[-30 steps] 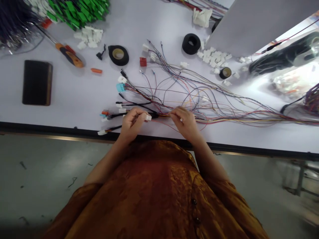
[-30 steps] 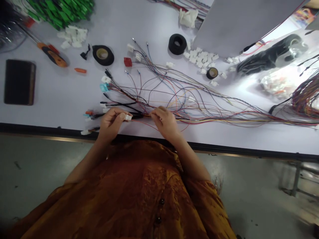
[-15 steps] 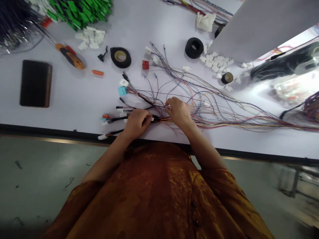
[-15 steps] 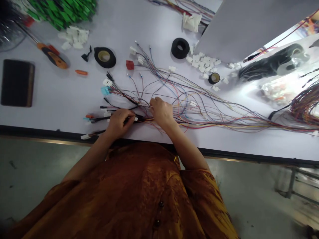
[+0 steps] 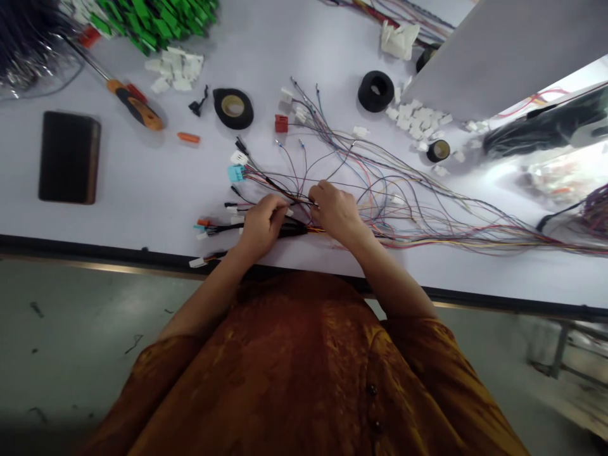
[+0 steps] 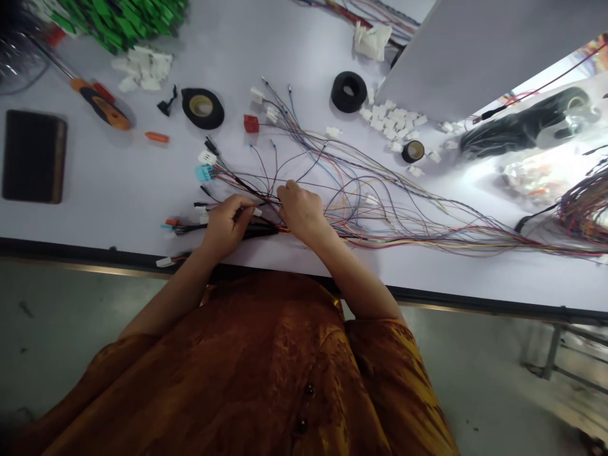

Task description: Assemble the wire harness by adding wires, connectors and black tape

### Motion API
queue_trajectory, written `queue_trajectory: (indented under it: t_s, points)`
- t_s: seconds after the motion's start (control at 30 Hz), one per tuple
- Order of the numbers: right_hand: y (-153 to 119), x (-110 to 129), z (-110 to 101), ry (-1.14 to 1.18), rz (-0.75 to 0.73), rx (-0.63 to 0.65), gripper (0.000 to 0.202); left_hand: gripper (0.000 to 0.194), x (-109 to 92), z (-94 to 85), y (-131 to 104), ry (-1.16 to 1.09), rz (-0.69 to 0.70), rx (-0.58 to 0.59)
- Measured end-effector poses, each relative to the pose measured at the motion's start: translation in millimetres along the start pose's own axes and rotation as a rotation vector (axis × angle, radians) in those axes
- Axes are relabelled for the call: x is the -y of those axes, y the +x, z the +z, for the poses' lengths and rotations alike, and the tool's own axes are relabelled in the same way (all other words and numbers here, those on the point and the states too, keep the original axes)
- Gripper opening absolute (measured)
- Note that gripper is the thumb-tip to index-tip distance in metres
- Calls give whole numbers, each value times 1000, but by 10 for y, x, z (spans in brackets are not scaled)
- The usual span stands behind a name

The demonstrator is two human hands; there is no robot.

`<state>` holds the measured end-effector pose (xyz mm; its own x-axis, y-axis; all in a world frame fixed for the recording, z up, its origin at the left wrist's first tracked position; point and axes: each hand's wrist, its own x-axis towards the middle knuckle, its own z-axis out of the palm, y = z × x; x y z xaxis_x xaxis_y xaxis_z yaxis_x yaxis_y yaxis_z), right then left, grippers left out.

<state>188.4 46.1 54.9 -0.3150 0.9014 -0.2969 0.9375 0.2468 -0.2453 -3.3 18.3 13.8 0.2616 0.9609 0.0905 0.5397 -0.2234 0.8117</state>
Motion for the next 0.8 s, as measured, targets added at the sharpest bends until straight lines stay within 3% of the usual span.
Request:
queue_trajectory:
  t_s: [0.1, 0.37, 0.5, 0.8]
  points:
    - [27, -54, -25, 31, -11, -3, 20, 16, -28, 52, 10, 39, -69, 44]
    - [84, -133, -45, 162, 14, -23, 28, 43, -102, 209, 0, 282, -83, 98]
    - [88, -116, -28, 183, 20, -47, 26, 49, -166, 208, 2, 407, -81, 190]
    - [145, -224, 85, 445, -91, -138, 27, 50, -260, 249, -8, 568, -75, 240]
